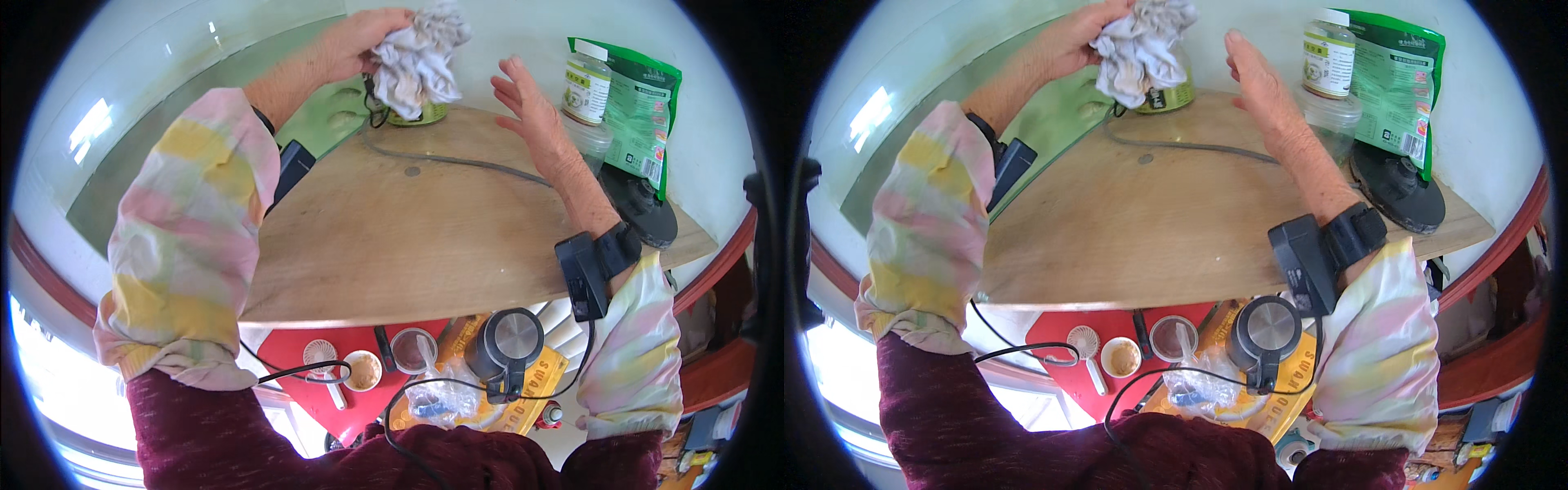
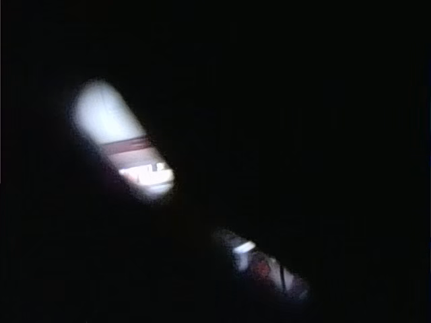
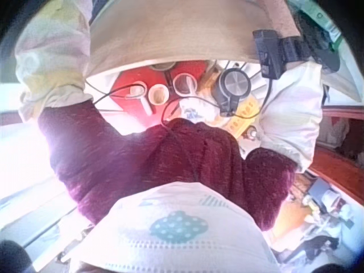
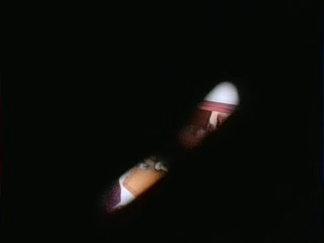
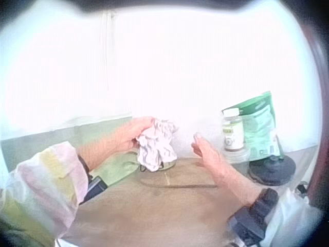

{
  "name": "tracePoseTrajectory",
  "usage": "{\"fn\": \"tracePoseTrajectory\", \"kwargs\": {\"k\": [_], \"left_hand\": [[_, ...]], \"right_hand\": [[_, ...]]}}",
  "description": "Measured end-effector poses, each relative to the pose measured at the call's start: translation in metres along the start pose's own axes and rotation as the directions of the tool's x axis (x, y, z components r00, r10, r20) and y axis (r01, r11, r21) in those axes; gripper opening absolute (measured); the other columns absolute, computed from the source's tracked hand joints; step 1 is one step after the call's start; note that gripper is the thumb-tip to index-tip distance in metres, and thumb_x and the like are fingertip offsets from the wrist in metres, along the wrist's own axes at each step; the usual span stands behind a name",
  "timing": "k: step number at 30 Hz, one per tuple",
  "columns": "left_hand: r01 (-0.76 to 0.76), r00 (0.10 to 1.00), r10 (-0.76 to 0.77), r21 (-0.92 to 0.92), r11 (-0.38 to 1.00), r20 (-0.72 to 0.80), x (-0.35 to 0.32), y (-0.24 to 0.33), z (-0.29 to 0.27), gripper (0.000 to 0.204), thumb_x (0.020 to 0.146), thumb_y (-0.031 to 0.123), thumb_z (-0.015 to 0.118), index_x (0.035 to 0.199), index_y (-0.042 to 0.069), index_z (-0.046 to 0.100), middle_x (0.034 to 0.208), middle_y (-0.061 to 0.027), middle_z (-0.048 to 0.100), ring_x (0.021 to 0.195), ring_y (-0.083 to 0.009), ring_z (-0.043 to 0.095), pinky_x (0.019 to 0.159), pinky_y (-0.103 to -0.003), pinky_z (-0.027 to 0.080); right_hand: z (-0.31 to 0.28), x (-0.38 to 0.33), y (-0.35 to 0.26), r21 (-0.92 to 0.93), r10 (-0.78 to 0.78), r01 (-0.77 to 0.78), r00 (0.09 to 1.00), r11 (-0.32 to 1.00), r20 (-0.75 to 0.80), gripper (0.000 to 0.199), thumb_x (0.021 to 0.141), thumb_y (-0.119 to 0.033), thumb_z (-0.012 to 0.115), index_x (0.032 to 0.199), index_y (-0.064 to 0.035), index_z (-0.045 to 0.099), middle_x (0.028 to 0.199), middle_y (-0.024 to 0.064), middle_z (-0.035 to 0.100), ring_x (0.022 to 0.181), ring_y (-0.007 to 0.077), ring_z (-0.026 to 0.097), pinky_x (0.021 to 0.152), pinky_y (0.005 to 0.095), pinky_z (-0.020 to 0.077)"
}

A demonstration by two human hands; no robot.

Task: The person wipes a wooden shelf and surrounding surfaces with a cloth, moving items such as a small fan, jars, and a green packet aside to reach the work area. The person also wipes a wall switch and returns items to the shelf.

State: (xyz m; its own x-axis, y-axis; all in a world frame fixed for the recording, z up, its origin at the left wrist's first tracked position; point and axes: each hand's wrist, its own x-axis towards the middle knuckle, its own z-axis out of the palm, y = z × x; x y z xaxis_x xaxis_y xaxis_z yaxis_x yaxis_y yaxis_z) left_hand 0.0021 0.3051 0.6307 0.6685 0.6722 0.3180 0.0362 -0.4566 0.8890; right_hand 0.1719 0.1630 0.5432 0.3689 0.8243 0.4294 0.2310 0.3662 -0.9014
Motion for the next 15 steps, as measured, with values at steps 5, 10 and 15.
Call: {"fn": "tracePoseTrajectory", "kwargs": {"k": [5, 10, 15], "left_hand": [[-0.442, 0.822, 0.395, 0.021, 0.897, 0.41, -0.032, 0.034, 0.013, 0.028, 0.085, 0.004, 0.051, 0.112, -0.003, 0.049, 0.107, -0.0158, 0.056, 0.098, -0.0275, 0.057, 0.081, -0.035, 0.049], [-0.847, 0.513, 0.533, 0.496, 0.19, 0.673, -0.066, 0.046, 0.026, 0.036, 0.075, 0.007, 0.059, 0.107, -0.004, 0.048, 0.099, -0.0202, 0.051, 0.096, -0.0353, 0.053, 0.082, -0.039, 0.045], [-0.29, 0.935, 0.096, 0.578, 0.763, 0.342, -0.093, 0.048, 0.007, 0.032, 0.079, 0.018, 0.056, 0.108, 0.005, 0.058, 0.088, -0.0078, 0.062, 0.074, -0.0201, 0.062, 0.058, -0.034, 0.049]], "right_hand": [[0.013, -0.014, -0.011, 0.22, -0.215, 0.183, 0.968, 0.958, 0.129, 0.077, 0.084, -0.044, 0.062, 0.141, -0.0038, 0.028, 0.132, 0.0108, 0.045, 0.116, 0.0195, 0.05, 0.093, 0.0346, 0.0442], [0.023, -0.017, -0.029, 0.172, -0.2, 0.194, 0.98, 0.966, 0.015, 0.041, 0.079, -0.016, 0.065, 0.112, 0.0038, 0.051, 0.1, 0.0092, 0.061, 0.09, 0.014, 0.059, 0.08, 0.0281, 0.0475], [0.002, -0.037, -0.047, -0.287, -0.164, 0.193, 0.979, 0.938, 0.123, 0.036, 0.07, -0.018, 0.068, 0.1, 0.0008, 0.06, 0.082, 0.0124, 0.065, 0.078, 0.0223, 0.063, 0.069, 0.0317, 0.0501]]}}
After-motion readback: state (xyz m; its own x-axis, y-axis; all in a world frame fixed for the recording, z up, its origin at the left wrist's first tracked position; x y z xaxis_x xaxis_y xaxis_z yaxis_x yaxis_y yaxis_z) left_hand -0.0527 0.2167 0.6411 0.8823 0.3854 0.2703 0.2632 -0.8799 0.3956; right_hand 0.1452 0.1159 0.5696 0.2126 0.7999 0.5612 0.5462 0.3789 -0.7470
